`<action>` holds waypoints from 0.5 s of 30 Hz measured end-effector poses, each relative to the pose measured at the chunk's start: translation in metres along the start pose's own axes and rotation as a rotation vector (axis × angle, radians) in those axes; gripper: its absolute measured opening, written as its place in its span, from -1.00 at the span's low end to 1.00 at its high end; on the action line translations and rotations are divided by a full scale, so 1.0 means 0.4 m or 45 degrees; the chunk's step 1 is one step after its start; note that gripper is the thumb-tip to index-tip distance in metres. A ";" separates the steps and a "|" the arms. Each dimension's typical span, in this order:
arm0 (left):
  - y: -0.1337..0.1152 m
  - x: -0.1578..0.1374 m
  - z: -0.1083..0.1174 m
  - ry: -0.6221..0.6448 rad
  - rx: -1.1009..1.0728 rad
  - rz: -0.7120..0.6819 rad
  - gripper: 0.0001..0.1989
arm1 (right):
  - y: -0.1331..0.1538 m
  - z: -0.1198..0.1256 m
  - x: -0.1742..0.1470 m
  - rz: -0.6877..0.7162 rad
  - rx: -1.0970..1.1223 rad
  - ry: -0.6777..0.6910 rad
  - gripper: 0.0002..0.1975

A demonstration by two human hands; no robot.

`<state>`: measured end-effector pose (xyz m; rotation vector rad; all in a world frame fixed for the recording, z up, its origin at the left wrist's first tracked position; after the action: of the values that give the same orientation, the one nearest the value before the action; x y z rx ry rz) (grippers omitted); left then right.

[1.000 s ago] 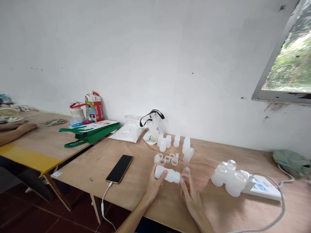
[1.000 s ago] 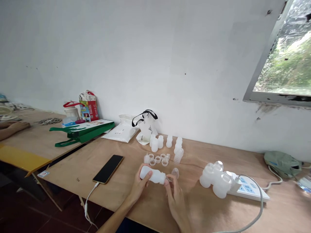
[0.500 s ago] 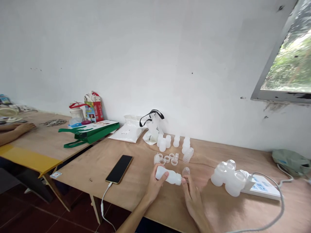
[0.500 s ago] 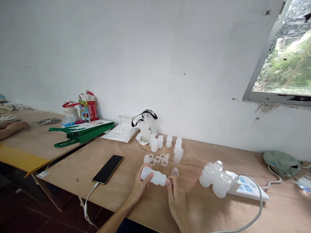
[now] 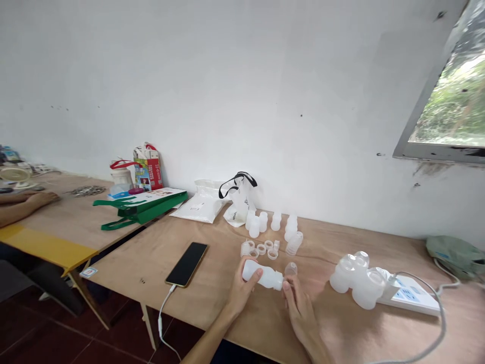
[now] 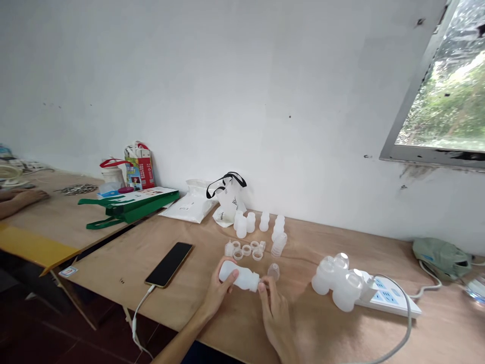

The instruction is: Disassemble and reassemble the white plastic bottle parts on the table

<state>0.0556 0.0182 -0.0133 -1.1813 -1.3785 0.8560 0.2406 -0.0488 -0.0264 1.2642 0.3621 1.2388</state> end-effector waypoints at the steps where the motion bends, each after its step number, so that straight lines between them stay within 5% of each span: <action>1: -0.001 -0.001 -0.001 0.006 0.000 0.000 -0.48 | 0.000 -0.006 -0.001 0.014 0.011 0.042 -0.57; 10: 0.001 -0.009 -0.015 0.080 0.011 0.059 -0.42 | 0.010 0.007 0.002 0.021 0.047 -0.015 -0.57; 15: -0.006 -0.015 -0.034 0.210 0.189 -0.047 -0.48 | -0.007 0.021 0.008 -0.115 0.207 -0.119 -0.51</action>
<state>0.0681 0.0104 -0.0104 -1.0841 -1.1794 0.8022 0.2498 -0.0496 -0.0246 1.4240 0.4540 1.0868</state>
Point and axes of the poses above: each hand's wrist, its own x-axis towards the middle knuckle, its own z-axis out of the back of the hand, y = z × x, the point moved 9 cm from there along x, towards the middle knuckle, and after that the axes turned 8 degrees about -y, right-handed, at the moved point
